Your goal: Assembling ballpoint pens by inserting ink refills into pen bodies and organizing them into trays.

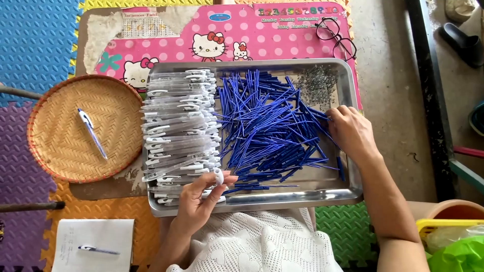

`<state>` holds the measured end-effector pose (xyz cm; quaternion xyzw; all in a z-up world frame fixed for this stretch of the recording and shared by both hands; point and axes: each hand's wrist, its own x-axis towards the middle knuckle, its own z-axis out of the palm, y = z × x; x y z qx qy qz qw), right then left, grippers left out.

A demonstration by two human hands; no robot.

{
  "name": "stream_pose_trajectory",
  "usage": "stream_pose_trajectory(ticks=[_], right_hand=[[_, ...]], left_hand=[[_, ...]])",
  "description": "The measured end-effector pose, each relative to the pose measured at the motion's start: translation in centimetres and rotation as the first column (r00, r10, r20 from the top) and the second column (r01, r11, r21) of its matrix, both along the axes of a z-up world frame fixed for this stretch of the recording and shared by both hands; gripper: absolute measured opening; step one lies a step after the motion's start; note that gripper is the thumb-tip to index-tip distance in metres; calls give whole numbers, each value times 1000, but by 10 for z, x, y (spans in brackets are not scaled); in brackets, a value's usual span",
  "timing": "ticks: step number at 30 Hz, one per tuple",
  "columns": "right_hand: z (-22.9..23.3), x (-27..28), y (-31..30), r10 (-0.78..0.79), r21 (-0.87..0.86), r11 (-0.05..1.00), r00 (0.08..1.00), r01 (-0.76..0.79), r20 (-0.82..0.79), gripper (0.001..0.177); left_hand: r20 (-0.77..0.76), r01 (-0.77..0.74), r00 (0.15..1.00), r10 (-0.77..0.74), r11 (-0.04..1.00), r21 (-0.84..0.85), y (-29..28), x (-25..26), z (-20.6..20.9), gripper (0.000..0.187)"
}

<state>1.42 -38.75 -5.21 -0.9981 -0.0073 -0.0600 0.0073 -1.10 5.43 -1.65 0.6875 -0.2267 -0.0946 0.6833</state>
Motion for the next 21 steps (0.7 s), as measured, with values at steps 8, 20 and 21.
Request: stream_pose_trajectory(ticks=[8, 20, 21], right_hand=[[29, -8, 8, -58, 122, 990, 994, 69, -93, 22], [71, -60, 123, 104, 972, -62, 967, -229, 234, 16], [73, -56, 128, 114, 972, -66, 966, -226, 232, 16]], left_hand=[[17, -13, 1000, 13, 1000, -7, 0, 2, -1, 17], [-272, 88, 947, -170, 953, -290, -52, -1, 2, 26], [-274, 77, 948, -160, 954, -289, -56, 1, 7, 26]])
